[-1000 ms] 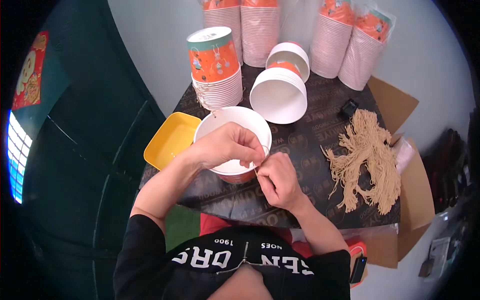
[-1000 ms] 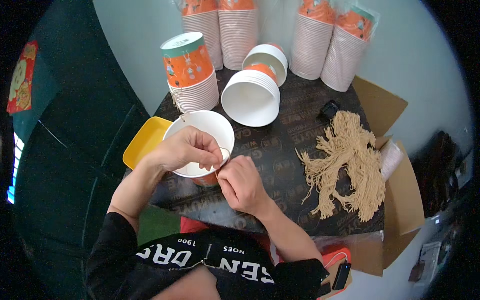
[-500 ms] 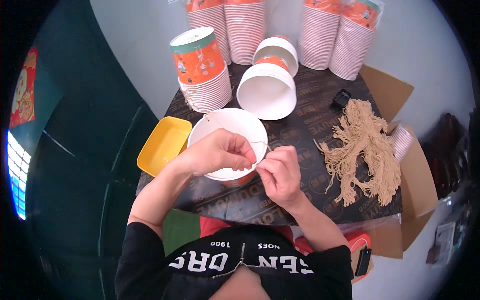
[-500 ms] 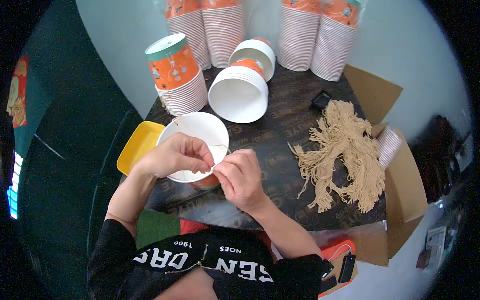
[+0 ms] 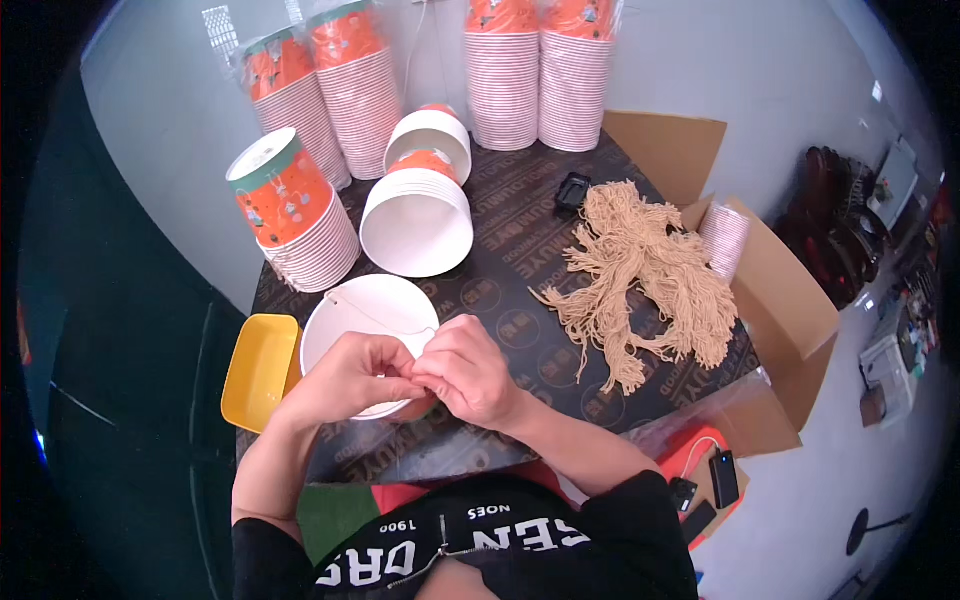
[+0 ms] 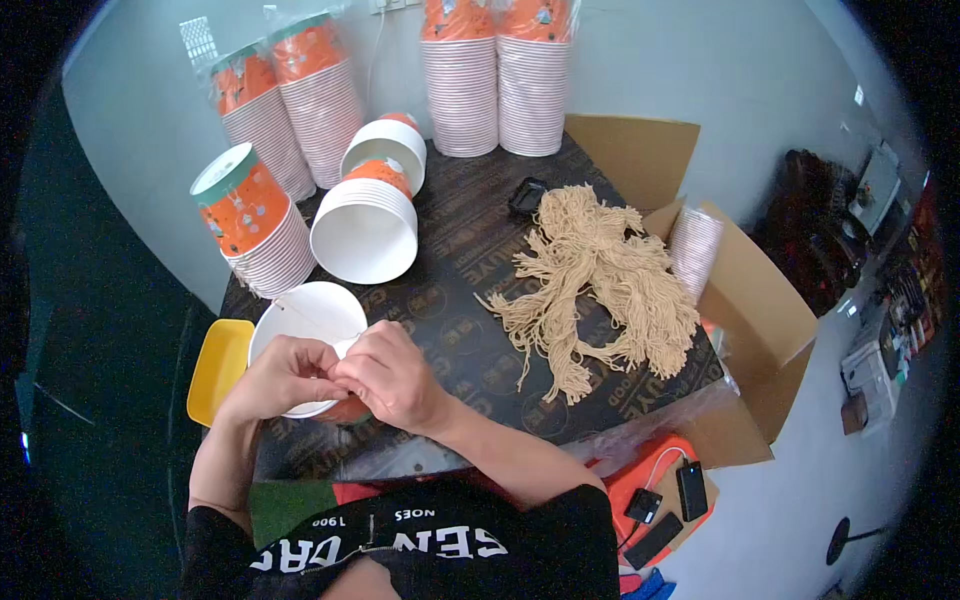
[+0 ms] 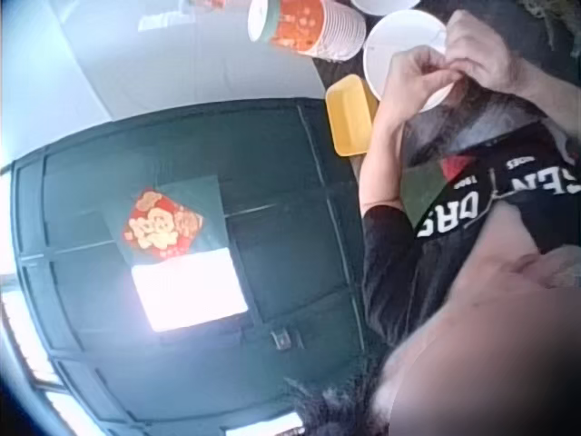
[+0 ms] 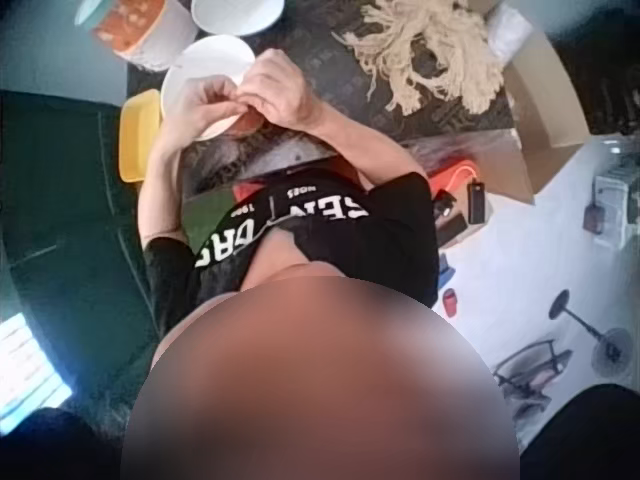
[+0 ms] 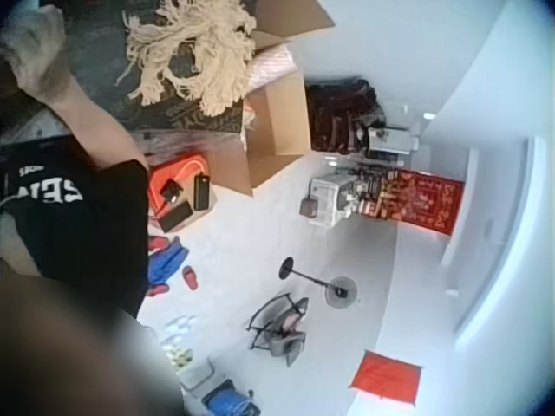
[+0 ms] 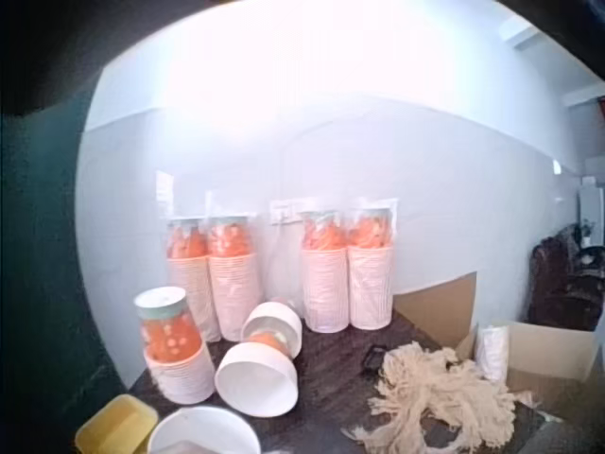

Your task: Tying thin cords through pre-punched holes in the rims of large paper bowls.

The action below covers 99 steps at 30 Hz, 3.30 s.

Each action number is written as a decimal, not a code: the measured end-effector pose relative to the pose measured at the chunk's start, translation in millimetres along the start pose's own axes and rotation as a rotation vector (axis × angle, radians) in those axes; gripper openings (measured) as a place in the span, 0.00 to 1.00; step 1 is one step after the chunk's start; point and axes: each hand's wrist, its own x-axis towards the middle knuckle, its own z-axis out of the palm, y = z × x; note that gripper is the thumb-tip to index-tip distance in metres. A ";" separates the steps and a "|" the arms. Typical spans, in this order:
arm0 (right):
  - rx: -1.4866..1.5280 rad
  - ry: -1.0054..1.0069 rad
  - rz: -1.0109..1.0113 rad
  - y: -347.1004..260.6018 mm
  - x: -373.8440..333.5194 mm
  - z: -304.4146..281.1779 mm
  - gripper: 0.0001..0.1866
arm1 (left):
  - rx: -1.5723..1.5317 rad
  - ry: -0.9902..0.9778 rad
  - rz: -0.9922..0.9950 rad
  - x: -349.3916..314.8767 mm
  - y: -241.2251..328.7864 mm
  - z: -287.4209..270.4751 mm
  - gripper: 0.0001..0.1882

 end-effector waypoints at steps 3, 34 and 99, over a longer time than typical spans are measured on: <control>0.010 0.005 -0.008 -0.5 -0.4 0.0 0.11 | 0.031 0.012 -0.016 0.1 1.7 3.8 0.07; -0.008 -0.094 0.158 4.2 -2.4 -1.2 0.11 | -0.035 0.085 0.124 -2.1 -5.1 2.3 0.03; -0.078 -0.063 0.050 -0.5 -3.4 -1.5 0.16 | -0.169 0.156 0.073 -1.8 4.6 8.8 0.06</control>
